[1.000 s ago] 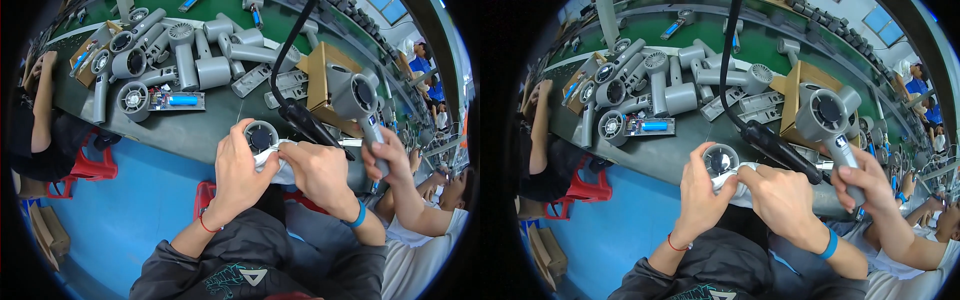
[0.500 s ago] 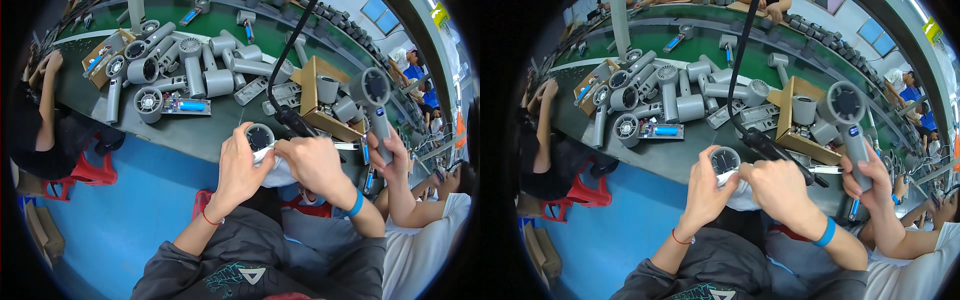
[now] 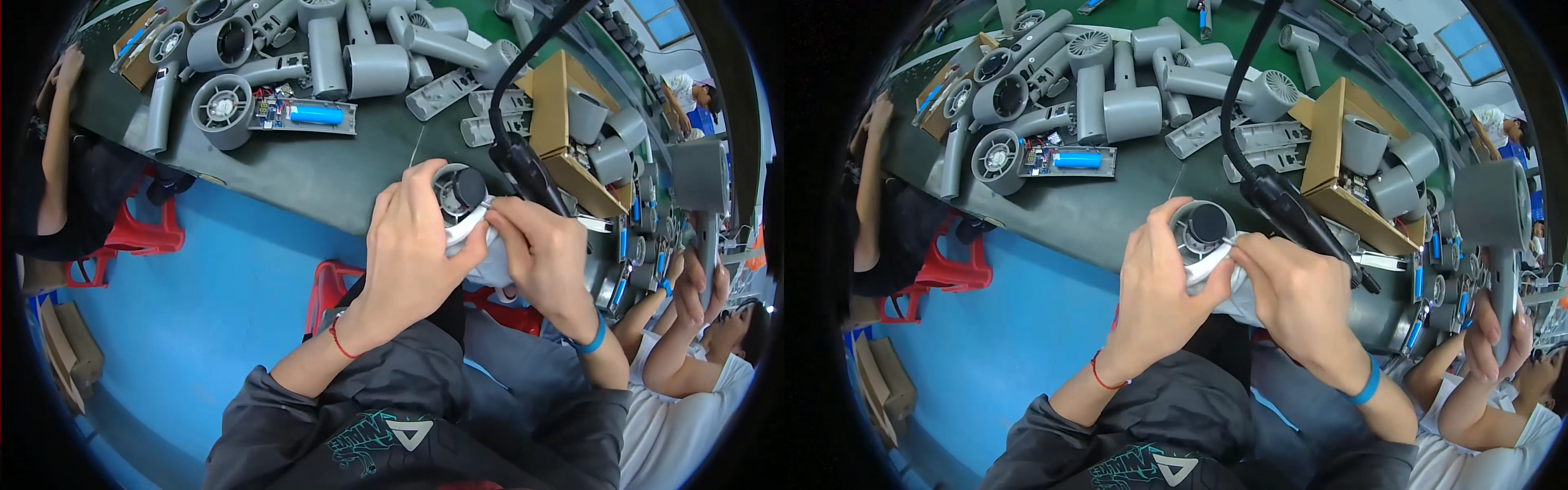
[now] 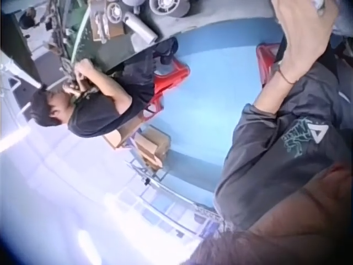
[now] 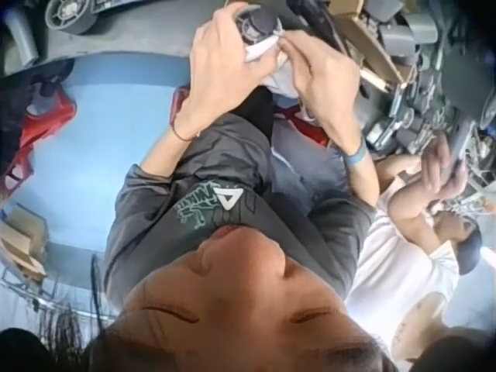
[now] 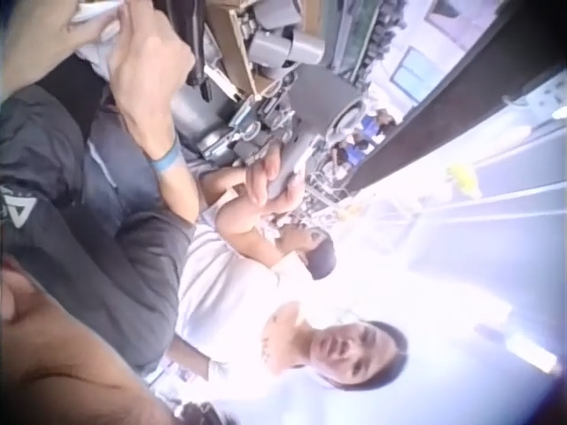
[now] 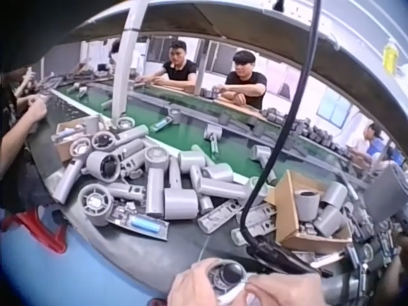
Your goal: The person assembles hair dryer components by cleaning parts of the hair dryer housing and internal fan component with a wiping cloth, then securing them together with screws using an electric screwdriver.
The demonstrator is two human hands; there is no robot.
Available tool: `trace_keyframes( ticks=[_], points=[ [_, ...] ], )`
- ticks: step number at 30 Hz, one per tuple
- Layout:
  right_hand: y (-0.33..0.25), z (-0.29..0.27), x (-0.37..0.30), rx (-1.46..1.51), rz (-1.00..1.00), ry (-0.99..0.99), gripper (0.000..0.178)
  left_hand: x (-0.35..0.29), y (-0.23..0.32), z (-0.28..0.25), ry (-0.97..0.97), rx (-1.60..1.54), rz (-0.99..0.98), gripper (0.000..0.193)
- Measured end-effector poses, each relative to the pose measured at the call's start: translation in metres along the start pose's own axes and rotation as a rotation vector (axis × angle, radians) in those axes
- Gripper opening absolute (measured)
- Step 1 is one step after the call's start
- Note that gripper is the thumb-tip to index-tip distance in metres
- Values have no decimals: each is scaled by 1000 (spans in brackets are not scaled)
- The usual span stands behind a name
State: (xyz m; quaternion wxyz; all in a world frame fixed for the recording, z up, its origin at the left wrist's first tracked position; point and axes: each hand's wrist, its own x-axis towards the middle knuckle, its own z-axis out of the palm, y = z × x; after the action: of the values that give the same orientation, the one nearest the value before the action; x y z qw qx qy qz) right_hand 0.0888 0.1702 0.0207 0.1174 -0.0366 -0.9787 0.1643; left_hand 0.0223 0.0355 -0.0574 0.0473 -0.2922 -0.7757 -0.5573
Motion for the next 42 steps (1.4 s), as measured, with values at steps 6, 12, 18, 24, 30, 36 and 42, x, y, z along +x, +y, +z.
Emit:
trace_keyframes(
  ticks=[6,12,18,24,30,36,42],
  points=[
    [-10,-38,3,-102,60,-210,10,0,-4,-6,-56,1,8,66],
    [-8,-15,17,93,-81,-101,37,0,-4,-6,-62,0,36,66],
    [-8,-26,49,-36,-248,-291,37,1,-5,-12,-99,-6,25,66],
    [4,-19,56,-4,-310,-293,37,4,-6,-22,-133,-39,15,65],
    [-16,-6,56,43,-207,-74,40,3,-4,-18,-108,-41,34,65],
    [-22,15,67,165,-97,0,39,2,-7,-23,-138,-16,17,72],
    [-13,-6,-3,148,280,-39,50,-1,-8,-33,-176,0,101,69]
  ],
)
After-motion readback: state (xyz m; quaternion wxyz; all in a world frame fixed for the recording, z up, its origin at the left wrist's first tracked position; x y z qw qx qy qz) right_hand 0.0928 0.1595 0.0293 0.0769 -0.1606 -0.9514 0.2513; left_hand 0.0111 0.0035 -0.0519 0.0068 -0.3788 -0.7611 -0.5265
